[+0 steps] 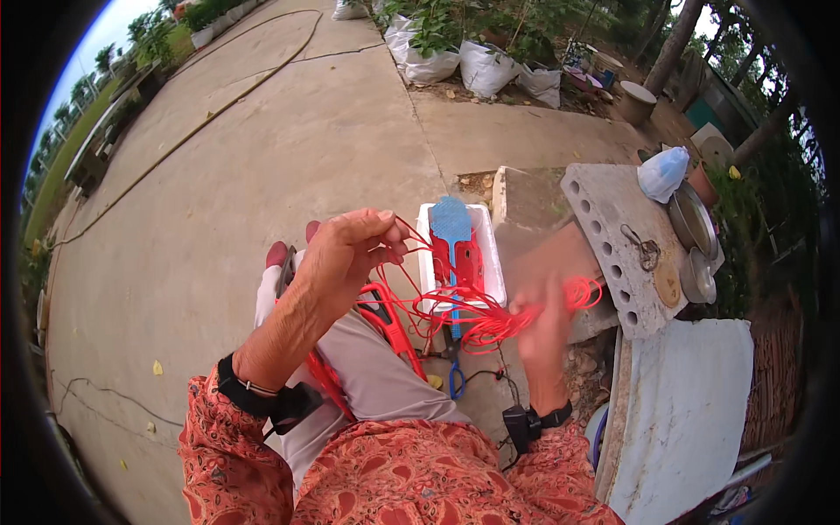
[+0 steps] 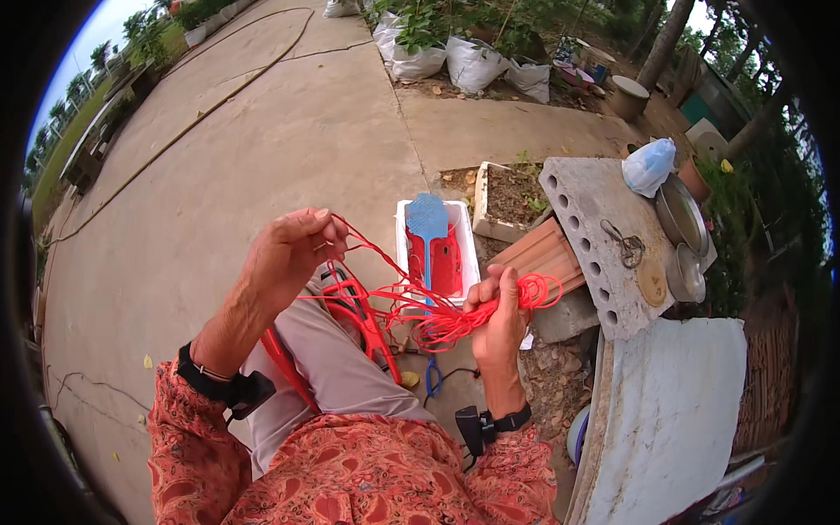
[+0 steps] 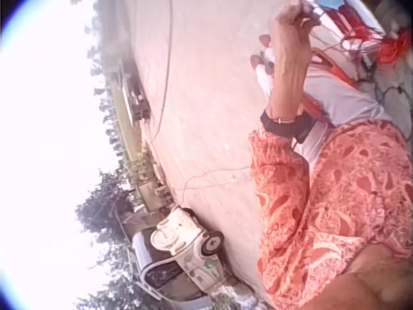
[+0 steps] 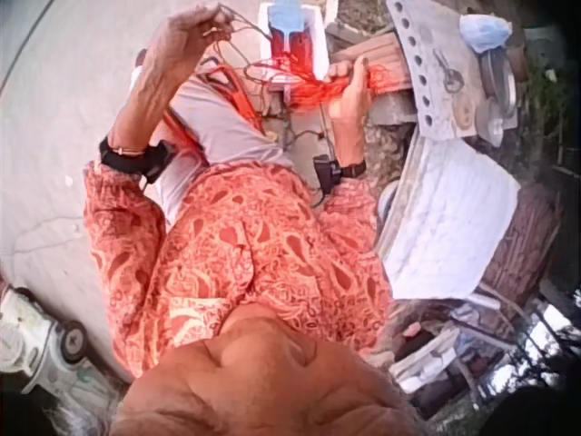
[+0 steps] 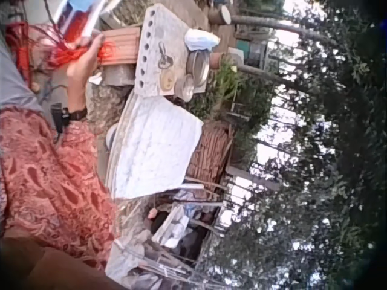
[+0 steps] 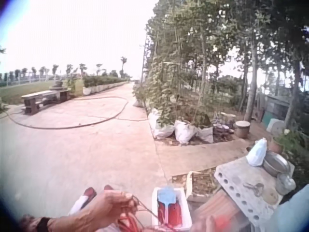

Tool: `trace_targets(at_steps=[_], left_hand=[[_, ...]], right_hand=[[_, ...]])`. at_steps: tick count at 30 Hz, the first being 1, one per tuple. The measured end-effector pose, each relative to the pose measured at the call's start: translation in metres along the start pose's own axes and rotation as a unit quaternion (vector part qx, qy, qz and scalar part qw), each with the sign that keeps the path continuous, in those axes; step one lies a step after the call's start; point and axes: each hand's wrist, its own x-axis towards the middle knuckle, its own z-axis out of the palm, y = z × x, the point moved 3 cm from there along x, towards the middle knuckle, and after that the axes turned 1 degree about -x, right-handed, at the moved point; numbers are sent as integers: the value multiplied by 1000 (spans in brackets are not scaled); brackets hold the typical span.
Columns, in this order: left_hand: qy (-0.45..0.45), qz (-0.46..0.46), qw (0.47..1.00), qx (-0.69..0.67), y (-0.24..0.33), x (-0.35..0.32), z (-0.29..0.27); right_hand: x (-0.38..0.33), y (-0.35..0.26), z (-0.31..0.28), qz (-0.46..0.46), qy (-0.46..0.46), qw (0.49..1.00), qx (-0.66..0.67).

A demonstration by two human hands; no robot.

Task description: Winding and bundling long strands of red plastic rope around a specialized tool.

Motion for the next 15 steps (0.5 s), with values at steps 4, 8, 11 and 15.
trace_targets(at_steps=[4, 8, 11, 15], left_hand=[[-9, 11, 1000, -24, 6, 2, -4], [-28, 59, 993, -93, 8, 5, -5], [-81, 42, 985, -144, 6, 5, -7], [-97, 72, 981, -153, 16, -3, -1]], right_hand=[[11, 12, -31, 3, 110, 993, -52], [16, 24, -55, 46, 116, 991, -52], [18, 29, -53, 57, 131, 989, -42], [21, 36, -56, 82, 125, 989, -11]])
